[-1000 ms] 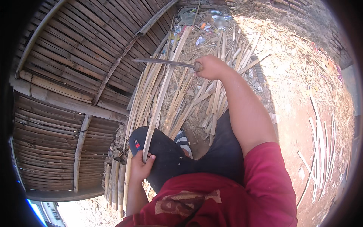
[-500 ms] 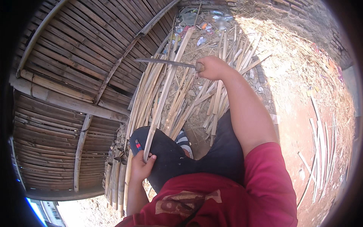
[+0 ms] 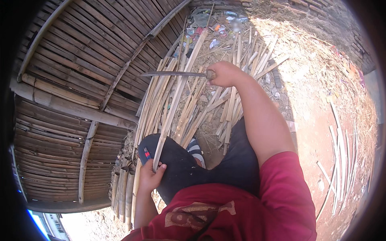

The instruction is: The person shaves a thin strip of bamboo by repeatedly scraping a knife along its surface while holding the strip by hand.

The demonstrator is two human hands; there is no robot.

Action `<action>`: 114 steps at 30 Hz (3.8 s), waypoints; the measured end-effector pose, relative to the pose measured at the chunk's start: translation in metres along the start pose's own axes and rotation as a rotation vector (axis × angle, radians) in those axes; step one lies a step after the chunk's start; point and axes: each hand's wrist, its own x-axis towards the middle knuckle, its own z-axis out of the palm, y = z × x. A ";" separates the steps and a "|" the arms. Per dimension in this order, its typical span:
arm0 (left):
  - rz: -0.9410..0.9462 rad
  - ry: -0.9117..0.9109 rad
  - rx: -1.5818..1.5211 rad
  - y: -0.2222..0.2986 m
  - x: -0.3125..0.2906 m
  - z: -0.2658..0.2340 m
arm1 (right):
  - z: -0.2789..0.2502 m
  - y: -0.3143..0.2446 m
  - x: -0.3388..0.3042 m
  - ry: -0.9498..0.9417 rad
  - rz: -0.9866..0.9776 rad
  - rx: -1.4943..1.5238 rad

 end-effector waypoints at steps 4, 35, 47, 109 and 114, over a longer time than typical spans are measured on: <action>0.013 -0.006 -0.007 -0.002 0.000 -0.001 | -0.002 0.013 0.002 0.190 0.096 0.011; 0.022 0.001 0.005 -0.001 0.000 0.001 | 0.006 0.011 0.001 0.228 0.034 0.006; 0.010 0.007 -0.007 0.001 -0.002 0.001 | 0.002 0.001 0.000 0.077 0.030 0.020; -0.009 -0.024 -0.004 0.001 0.001 -0.001 | 0.004 0.004 0.001 0.075 0.011 0.004; 0.011 -0.008 -0.055 -0.011 0.000 0.001 | 0.009 -0.020 -0.002 -0.089 -0.165 -0.011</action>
